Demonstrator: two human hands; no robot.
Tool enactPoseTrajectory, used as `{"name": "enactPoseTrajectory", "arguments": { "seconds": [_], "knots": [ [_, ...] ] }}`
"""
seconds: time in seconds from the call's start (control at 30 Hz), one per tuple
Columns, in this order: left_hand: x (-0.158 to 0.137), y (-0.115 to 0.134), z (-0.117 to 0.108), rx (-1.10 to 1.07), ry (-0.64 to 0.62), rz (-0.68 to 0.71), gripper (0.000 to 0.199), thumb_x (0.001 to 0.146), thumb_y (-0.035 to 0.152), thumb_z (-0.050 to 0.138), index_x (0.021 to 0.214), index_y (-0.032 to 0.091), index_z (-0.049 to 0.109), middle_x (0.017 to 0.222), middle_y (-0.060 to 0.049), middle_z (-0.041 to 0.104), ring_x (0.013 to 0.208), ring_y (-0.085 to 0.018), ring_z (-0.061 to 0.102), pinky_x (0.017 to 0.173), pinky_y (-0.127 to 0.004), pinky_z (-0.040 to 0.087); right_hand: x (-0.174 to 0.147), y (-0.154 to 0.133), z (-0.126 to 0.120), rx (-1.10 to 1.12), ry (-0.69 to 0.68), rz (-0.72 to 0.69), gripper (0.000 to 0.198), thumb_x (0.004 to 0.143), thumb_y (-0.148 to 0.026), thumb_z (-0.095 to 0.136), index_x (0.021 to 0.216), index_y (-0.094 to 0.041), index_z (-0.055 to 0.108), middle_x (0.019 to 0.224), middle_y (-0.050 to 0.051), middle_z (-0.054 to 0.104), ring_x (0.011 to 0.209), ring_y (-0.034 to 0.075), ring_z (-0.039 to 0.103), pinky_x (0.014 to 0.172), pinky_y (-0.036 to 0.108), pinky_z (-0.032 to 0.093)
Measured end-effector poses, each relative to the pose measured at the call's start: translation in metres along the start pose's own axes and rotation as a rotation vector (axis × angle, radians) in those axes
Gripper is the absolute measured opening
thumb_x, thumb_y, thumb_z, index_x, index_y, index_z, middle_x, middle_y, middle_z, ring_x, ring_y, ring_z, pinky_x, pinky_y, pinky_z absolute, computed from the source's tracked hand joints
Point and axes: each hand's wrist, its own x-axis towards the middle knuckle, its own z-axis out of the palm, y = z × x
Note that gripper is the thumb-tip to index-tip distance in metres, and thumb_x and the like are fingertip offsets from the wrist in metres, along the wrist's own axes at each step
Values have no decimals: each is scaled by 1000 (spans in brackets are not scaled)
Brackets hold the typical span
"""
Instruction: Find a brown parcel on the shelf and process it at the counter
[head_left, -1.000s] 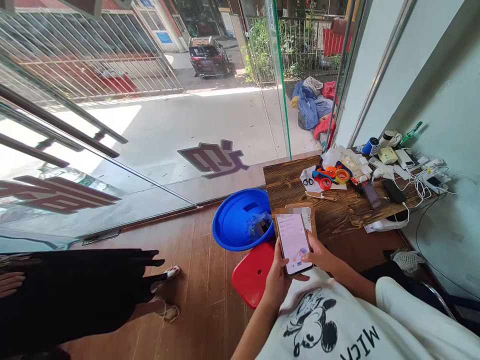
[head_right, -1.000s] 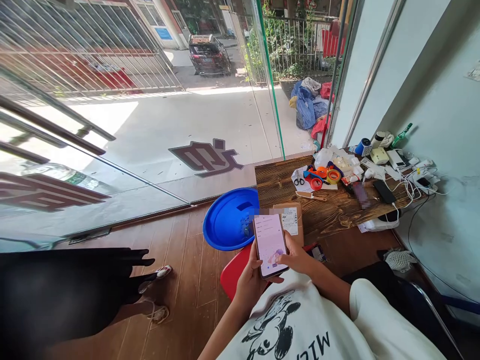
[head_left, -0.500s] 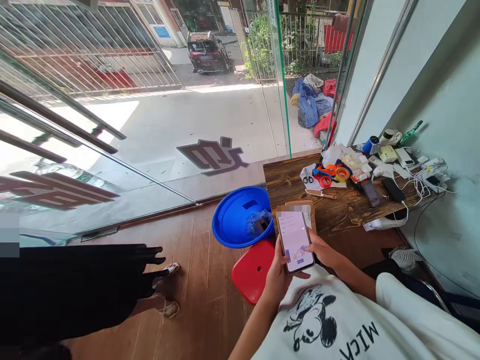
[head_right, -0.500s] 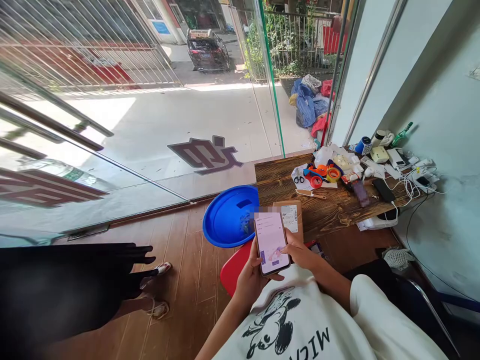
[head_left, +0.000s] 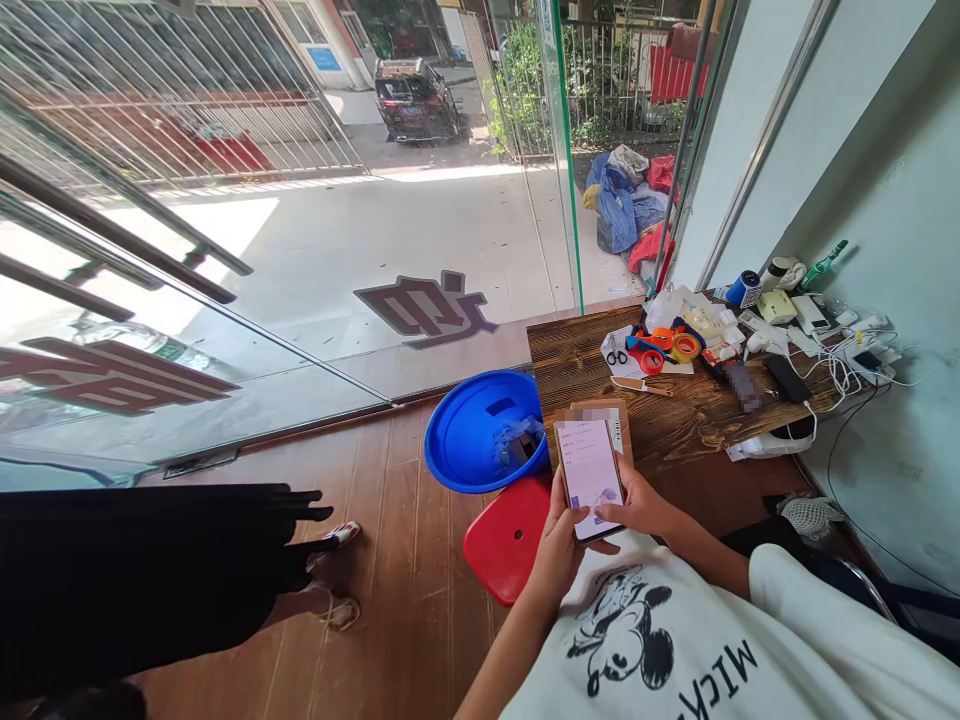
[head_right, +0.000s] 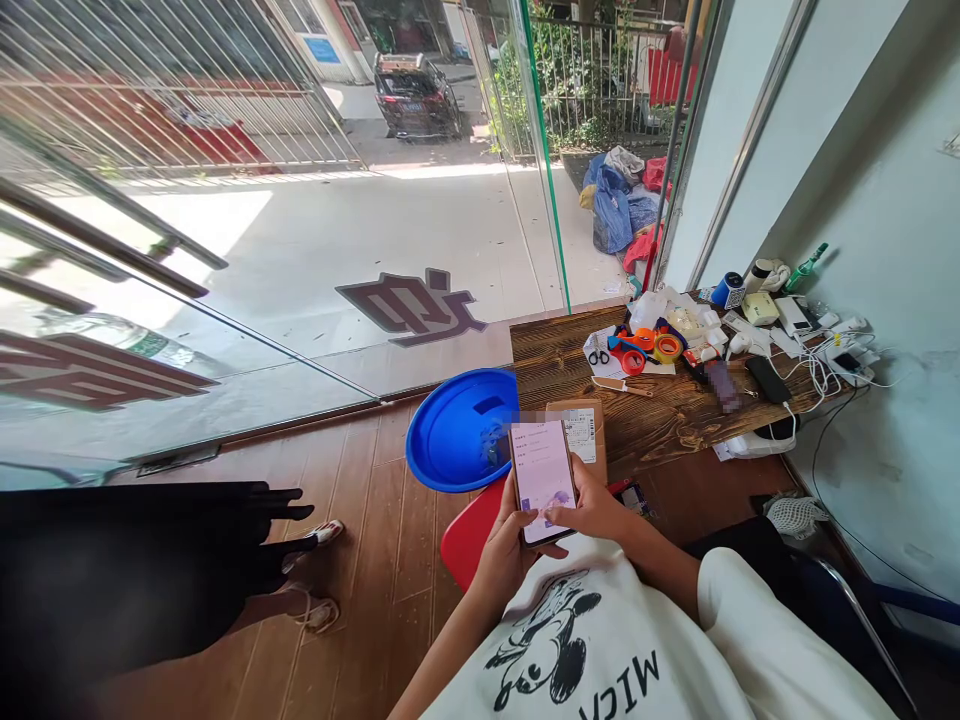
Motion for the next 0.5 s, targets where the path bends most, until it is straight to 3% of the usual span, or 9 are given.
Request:
{"name": "enactPoseTrajectory", "arguments": {
  "seconds": [0.2,0.5],
  "knots": [
    [2,0,-2,15,11,-18,107,73,36,67,168,34,17,139,-11,60,80,-23,67,46,-36,64,1,3,0,63,56,79,56,71,-31,73,125,-24,59,119,6,73,105,26,68,85,36,57],
    [0,6,9,14,25,-10,107,75,42,68,166,35,13,123,-9,65,75,-23,66,43,-35,61,1,5,-2,78,44,62,56,72,-31,74,125,-24,61,117,6,74,98,26,69,82,38,59]
  ]
}}
